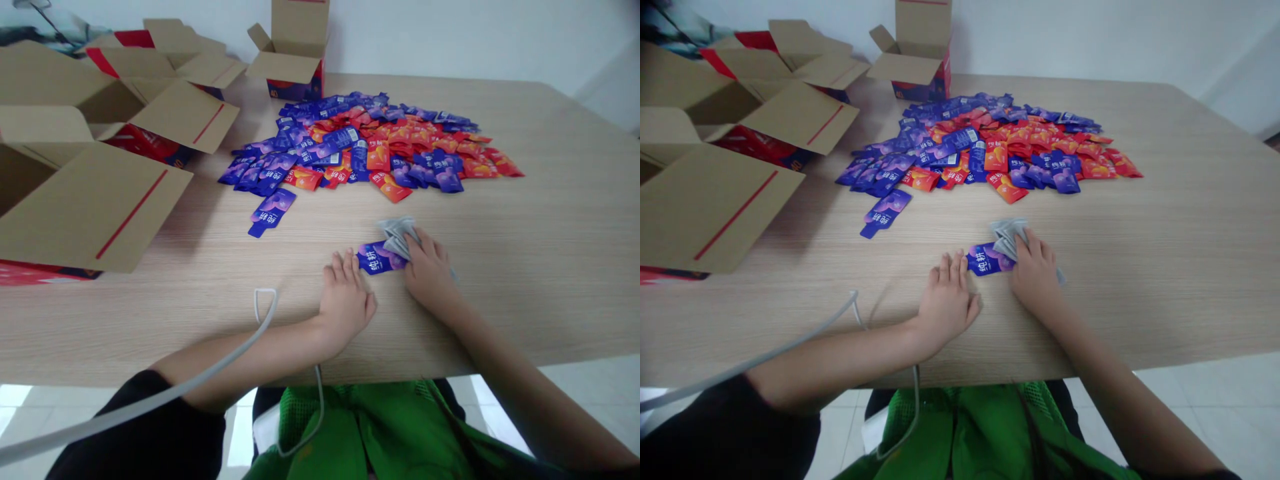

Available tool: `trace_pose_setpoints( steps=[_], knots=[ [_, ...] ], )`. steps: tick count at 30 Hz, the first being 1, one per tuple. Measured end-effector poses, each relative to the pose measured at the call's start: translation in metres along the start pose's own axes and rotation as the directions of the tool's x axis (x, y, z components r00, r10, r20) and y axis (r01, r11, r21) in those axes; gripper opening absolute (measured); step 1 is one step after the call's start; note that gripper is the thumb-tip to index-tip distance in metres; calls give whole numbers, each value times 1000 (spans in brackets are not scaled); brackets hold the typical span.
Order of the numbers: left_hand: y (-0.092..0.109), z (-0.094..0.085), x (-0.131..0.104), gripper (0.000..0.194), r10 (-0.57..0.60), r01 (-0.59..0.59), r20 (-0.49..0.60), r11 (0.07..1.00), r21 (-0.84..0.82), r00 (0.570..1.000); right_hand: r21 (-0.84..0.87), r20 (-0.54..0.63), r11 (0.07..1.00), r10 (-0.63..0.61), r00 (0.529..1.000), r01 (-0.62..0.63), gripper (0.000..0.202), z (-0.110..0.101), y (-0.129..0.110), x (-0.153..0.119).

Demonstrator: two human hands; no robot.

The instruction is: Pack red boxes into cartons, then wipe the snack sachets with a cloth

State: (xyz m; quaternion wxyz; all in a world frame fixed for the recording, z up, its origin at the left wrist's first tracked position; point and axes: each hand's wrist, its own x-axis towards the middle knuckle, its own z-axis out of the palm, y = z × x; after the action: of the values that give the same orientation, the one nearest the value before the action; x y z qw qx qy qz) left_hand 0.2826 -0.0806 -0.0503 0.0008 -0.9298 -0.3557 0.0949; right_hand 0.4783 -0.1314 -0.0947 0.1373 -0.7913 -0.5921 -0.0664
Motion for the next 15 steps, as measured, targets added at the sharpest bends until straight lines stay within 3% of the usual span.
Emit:
trace_pose_setpoints(
  steps=[3,6,10,13,15],
  knots=[
    [0,1,0,74,-1,1,-8,1000,-3,1000,2,10,999,36,999,-36,58,0,29,7],
    [0,2,0,75,-8,8,-18,1000,4,1000,59,29,997,45,999,-47,59,-7,30,24],
    [-1,1,0,74,-3,3,-35,1000,7,999,198,-22,973,-117,993,119,60,-12,-26,38],
    [-1,-1,0,72,17,-17,-21,1000,-4,1000,167,53,962,-226,973,214,52,-7,-71,38],
    [-1,-2,0,71,14,-14,-18,1000,-10,1000,118,108,967,-239,965,226,50,-3,-82,35]
  ],
)
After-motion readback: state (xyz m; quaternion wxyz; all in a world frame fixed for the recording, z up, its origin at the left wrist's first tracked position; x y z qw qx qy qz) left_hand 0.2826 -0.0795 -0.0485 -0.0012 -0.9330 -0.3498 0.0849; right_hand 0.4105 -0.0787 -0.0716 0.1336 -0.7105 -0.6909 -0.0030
